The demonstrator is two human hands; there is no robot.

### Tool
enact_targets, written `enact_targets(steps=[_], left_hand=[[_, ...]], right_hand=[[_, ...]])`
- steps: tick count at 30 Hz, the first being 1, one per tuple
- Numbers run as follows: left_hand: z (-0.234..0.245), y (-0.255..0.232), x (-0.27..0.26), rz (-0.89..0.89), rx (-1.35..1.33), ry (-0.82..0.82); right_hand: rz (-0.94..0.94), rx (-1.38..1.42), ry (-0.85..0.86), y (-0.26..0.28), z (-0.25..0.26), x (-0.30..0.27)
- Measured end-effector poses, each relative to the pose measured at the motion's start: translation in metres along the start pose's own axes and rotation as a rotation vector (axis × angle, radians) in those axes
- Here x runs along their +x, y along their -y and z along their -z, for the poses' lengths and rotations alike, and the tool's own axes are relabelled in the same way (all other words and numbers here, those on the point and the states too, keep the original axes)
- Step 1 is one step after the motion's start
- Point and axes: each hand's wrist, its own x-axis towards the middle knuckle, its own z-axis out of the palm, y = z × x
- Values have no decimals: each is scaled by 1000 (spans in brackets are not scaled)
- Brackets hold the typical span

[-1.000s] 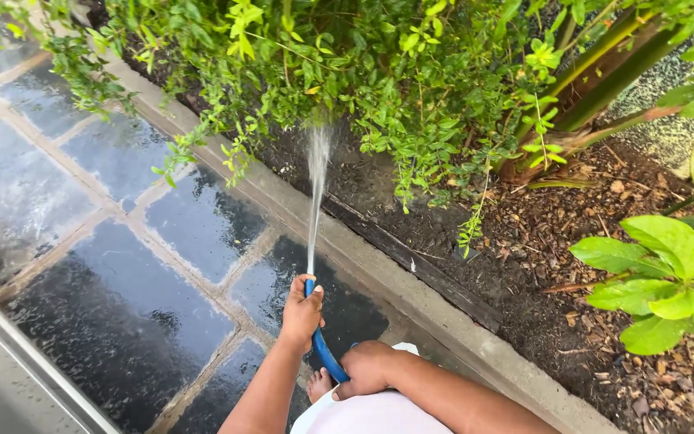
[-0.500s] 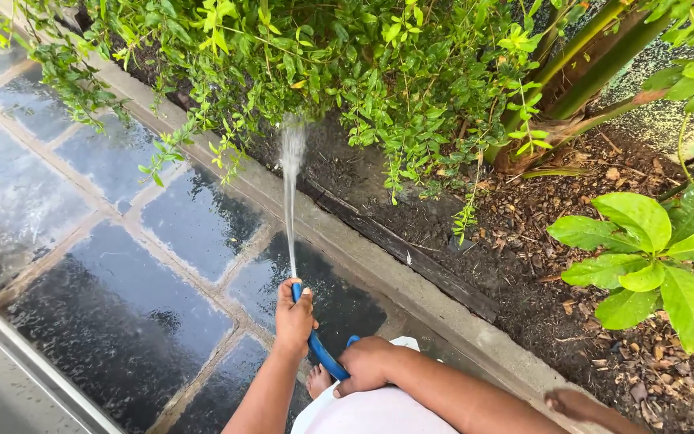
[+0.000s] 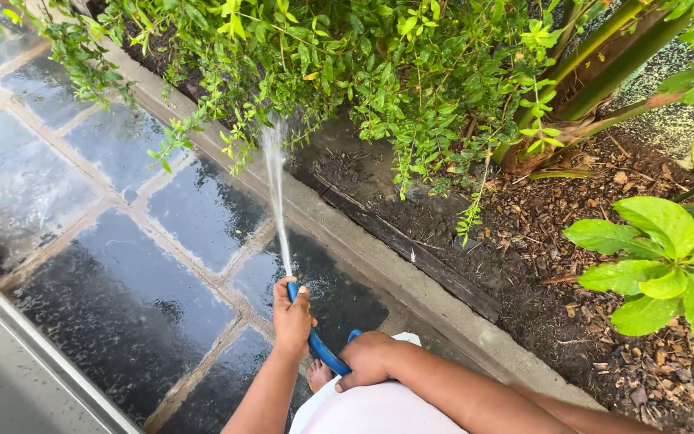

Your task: The person uses a blue garden hose to water plants and the surrounding soil in a garden bed. They direct the water stream along the edge of a paved area and onto the base of various green plants.

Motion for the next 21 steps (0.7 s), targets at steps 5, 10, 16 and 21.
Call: enact_targets(steps=[5, 10, 16, 21], left_hand=[[2, -6, -5, -16, -6, -18], [-1, -17, -5, -7, 52, -25], [-6, -41, 4, -50, 27, 64], [-13, -72, 0, -92, 57, 88]], right_hand=[[16, 6, 4, 4, 2, 2], [15, -13, -22, 7, 2, 5], [-2, 33, -172, 15, 4, 4], [0, 91, -317, 21, 8, 2]])
